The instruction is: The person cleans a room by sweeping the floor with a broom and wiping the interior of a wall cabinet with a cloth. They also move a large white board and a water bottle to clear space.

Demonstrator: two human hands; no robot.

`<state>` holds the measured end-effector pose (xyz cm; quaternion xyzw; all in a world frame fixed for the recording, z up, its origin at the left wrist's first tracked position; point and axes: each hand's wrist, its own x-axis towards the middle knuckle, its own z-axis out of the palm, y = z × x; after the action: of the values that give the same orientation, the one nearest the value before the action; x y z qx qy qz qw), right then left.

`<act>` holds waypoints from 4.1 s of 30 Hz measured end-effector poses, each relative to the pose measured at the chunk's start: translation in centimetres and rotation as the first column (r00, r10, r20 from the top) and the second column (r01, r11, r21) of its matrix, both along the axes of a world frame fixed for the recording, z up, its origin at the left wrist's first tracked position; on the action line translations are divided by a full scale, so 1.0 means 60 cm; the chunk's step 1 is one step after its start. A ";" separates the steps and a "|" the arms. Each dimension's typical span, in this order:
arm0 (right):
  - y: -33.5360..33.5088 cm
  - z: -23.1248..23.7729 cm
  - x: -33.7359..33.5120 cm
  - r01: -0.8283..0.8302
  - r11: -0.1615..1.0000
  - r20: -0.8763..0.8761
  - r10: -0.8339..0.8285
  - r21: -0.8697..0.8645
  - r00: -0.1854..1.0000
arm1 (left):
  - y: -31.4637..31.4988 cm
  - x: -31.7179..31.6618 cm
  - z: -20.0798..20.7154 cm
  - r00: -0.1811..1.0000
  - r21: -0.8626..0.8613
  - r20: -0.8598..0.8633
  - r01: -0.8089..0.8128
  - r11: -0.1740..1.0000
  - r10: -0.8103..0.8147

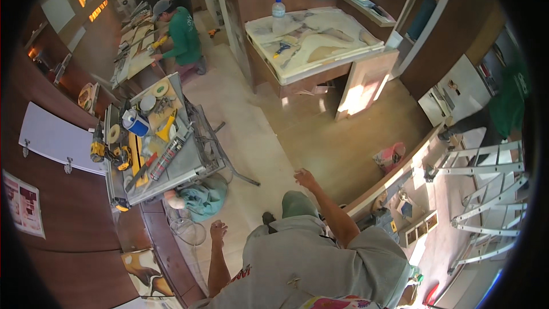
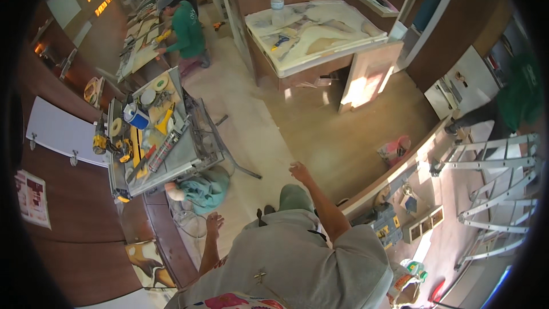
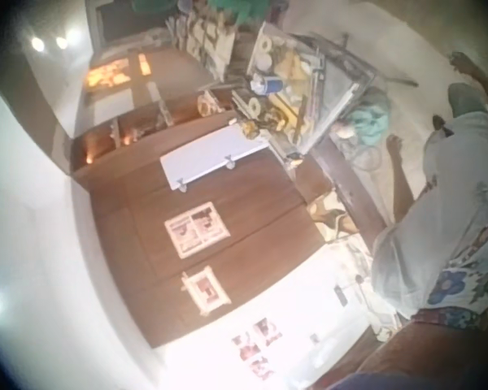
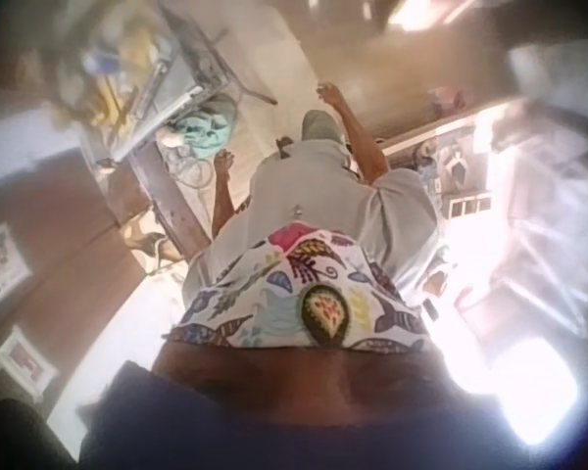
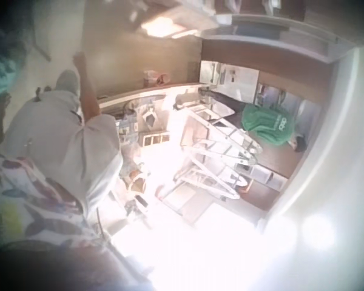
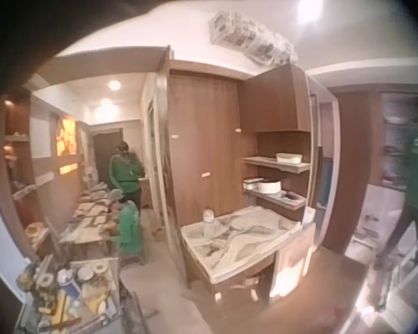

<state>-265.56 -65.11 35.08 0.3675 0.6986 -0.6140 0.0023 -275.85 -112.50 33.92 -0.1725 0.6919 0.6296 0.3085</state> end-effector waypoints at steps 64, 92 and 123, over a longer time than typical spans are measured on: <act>-0.025 0.414 -0.104 0.469 0.710 -0.349 -0.323 0.526 0.880 | 0.553 -0.301 0.135 0.139 0.061 -0.413 0.990 0.124 -0.900; -0.803 0.318 0.586 0.785 0.047 -0.016 -0.997 0.617 0.073 | 0.340 0.272 0.006 -0.726 -0.101 -0.017 0.686 -0.721 -0.688; -1.077 0.311 1.532 0.429 -0.813 -0.287 -0.552 0.395 -0.783 | 0.293 1.461 -0.098 -0.960 0.037 0.187 0.219 -0.975 -0.209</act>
<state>-173.61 -129.74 53.72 0.8436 -0.0370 0.0319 -0.5348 -188.21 -94.90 28.06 0.6197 0.2941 -0.3054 0.6605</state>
